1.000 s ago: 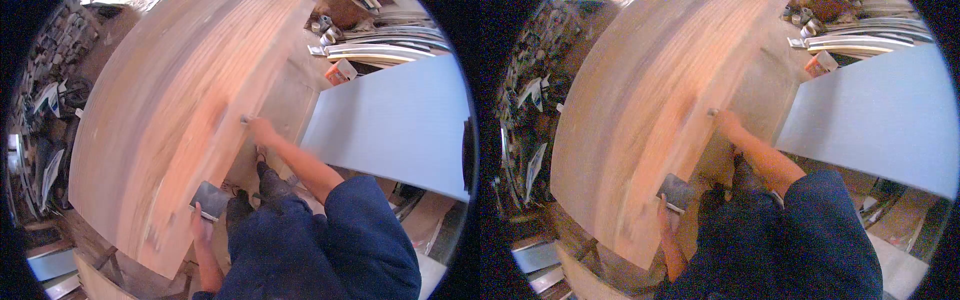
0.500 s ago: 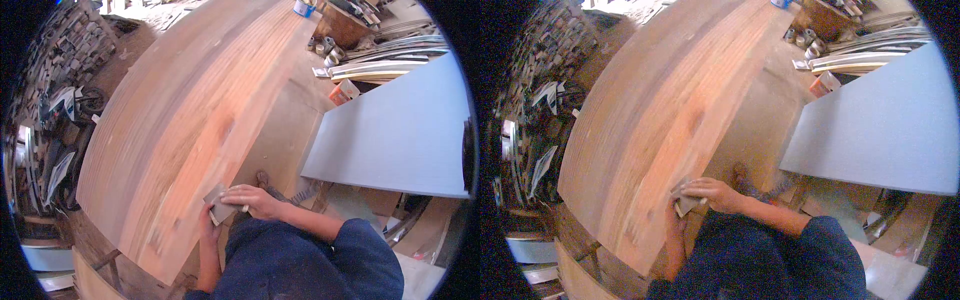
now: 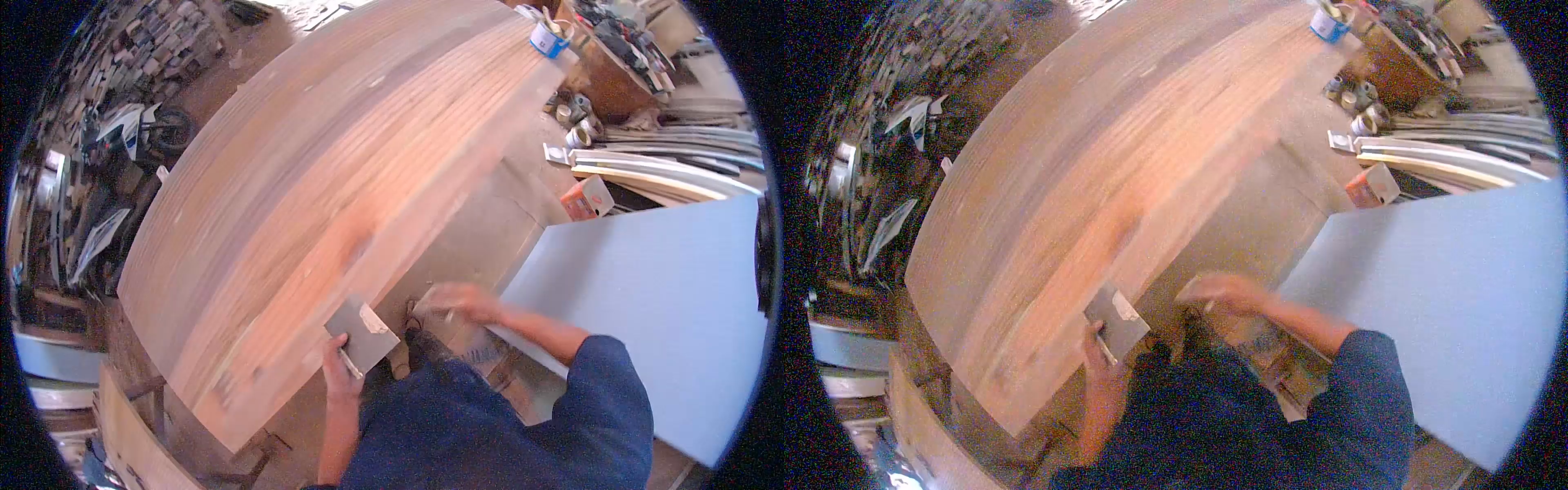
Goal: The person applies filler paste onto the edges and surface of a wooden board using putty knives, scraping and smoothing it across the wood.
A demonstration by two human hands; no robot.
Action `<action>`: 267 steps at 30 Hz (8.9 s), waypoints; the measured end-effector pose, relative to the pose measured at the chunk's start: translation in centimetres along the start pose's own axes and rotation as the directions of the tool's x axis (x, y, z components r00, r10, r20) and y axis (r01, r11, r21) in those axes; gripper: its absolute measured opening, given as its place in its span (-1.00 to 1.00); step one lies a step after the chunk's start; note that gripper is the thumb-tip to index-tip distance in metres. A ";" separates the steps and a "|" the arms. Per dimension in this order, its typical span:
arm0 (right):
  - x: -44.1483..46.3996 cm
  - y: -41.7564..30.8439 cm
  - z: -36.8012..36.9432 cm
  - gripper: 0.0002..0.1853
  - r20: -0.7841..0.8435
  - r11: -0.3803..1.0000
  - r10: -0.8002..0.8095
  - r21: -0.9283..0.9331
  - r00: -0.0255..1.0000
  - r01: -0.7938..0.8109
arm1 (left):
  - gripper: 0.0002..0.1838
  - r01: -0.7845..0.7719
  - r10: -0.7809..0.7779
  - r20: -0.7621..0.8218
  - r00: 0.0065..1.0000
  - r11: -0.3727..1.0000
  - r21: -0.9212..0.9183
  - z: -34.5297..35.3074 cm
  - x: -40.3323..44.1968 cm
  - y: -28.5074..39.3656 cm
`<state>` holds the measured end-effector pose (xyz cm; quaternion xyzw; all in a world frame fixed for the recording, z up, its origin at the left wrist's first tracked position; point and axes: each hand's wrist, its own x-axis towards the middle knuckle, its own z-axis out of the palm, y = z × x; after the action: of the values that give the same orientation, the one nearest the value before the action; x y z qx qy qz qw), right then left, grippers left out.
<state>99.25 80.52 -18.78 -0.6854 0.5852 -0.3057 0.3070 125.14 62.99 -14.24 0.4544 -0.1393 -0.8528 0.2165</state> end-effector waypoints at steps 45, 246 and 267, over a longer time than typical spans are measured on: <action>12.2 -28.5 28.5 -0.75 0.000 -0.038 0.934 0.994 0.357 0.101 | -0.69 -0.509 0.317 0.397 0.861 0.556 0.658 -25.1 -11.7 4.8; 27.2 -3.3 26.7 -0.74 -0.601 0.283 0.575 -0.491 0.556 -0.824 | -0.56 0.136 -0.096 -0.098 0.991 0.779 0.612 -41.2 -10.1 27.2; 17.7 -6.1 19.7 -0.47 -0.529 0.684 0.259 -0.490 0.808 -0.540 | -0.50 0.164 -0.074 -0.208 0.975 0.875 0.456 -41.1 -9.3 25.7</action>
<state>120.58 65.04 -25.23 -0.5158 0.8418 -0.1588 -0.0080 170.25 43.63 -19.00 0.5780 -0.2930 -0.7594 0.0585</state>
